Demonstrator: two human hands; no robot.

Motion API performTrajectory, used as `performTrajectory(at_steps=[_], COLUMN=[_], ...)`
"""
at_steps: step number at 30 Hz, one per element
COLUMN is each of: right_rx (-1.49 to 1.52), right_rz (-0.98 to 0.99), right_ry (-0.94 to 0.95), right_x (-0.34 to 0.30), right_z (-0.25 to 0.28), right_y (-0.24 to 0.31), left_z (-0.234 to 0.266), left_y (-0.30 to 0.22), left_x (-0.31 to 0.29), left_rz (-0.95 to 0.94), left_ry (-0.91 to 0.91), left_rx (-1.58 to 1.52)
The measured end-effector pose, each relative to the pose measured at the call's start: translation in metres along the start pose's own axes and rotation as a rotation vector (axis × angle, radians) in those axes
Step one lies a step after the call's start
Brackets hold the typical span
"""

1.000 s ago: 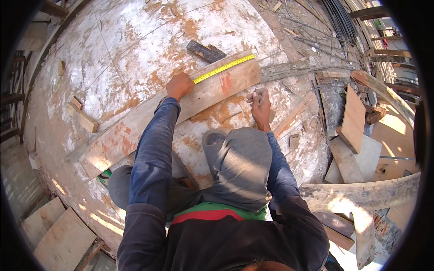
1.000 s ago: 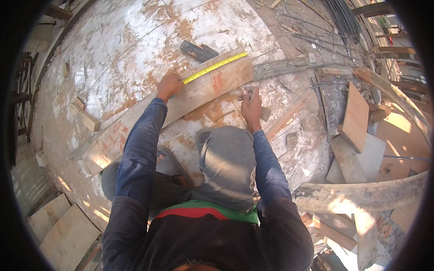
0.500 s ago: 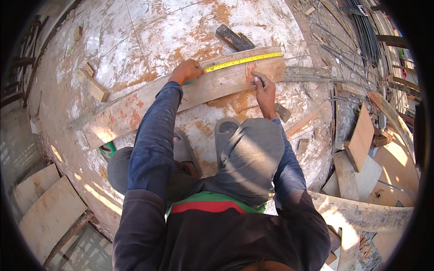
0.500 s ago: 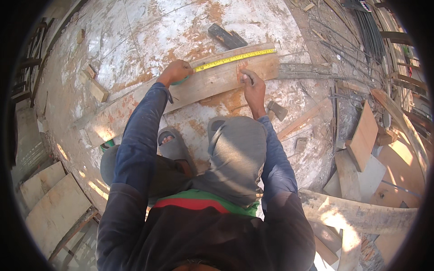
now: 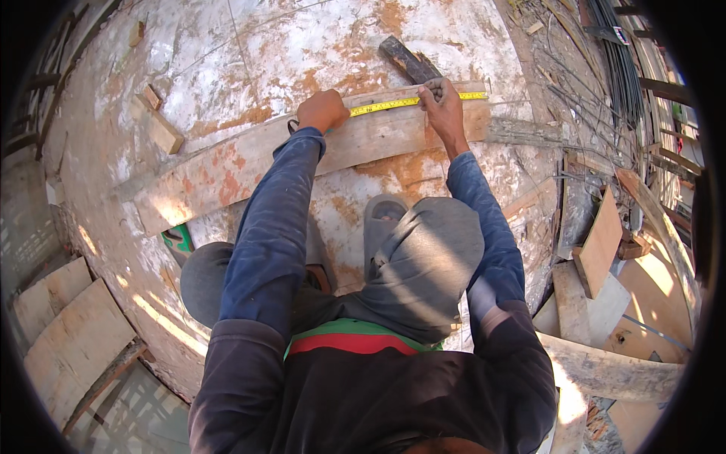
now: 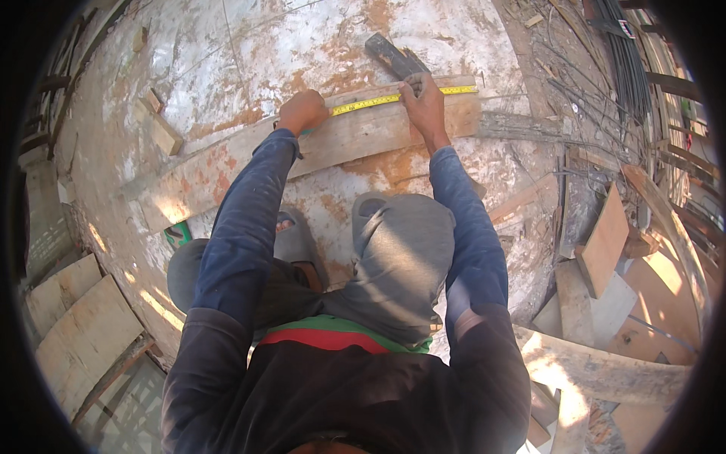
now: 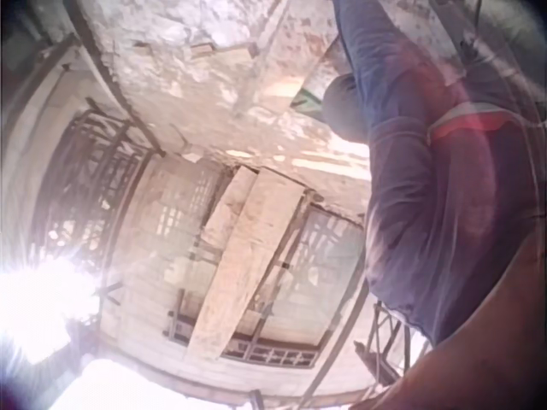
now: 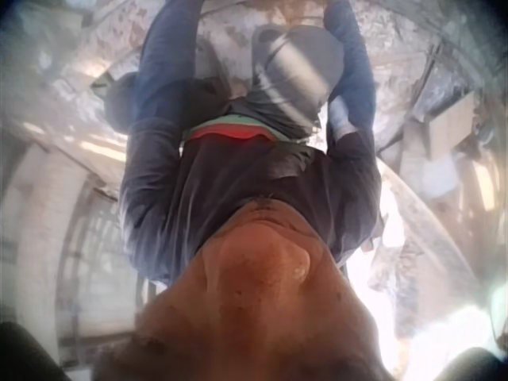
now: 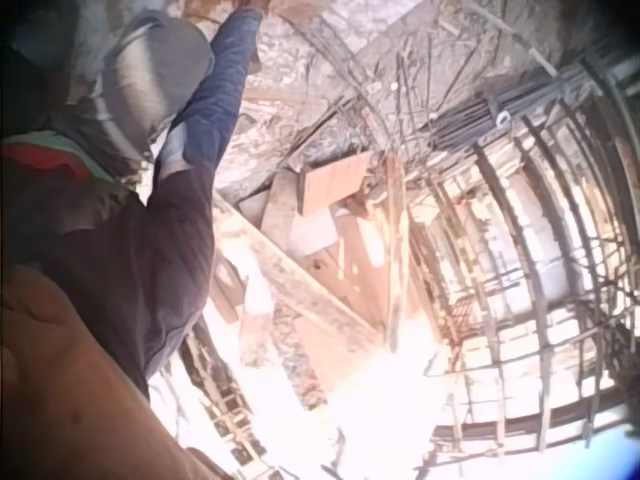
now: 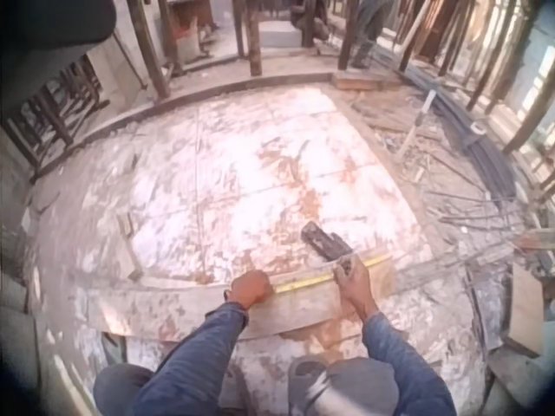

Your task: The person uses an ax to clean a piece of wood, then measures and marks it with a tape measure and pencil, and finally uses a handsaw to cut the wood.

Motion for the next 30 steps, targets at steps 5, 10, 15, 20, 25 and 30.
performTrajectory(at_steps=[5,10,15,20,25,30], right_rx=[-0.105,-0.281,0.002,-0.169,-0.464,-0.516], right_rz=[0.149,0.211,0.095,0.048,0.5,0.531], right_ry=[0.216,0.324,0.18,0.21,0.416,0.455], right_x=[-0.001,-0.011,0.001,-0.002,-0.005,-0.001], right_z=[-0.029,-0.064,-0.065,-0.082,-0.103,-0.107], right_y=[0.012,0.024,-0.013,0.0,0.025,0.027], left_z=[0.004,0.002,-0.003,0.004,0.008,0.01], left_y=[-0.001,0.027,0.072,0.065,0.049,0.042], left_x=[0.002,-0.003,-0.005,-0.022,-0.026,-0.03], left_rz=[0.05,0.068,0.001,0.095,0.189,0.182], left_ry=[-0.023,0.017,0.139,0.03,-0.013,-0.021], left_rx=[0.015,-0.015,-0.036,0.005,0.051,0.052])
Point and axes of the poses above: each hand's wrist, its own x-axis towards the middle knuckle, its own z-axis out of the back of the hand, y = z × x, the point moved 4 cm from there along x, towards the middle knuckle, and after that the axes turned 6 degrees about -z, right-handed, at the moved point
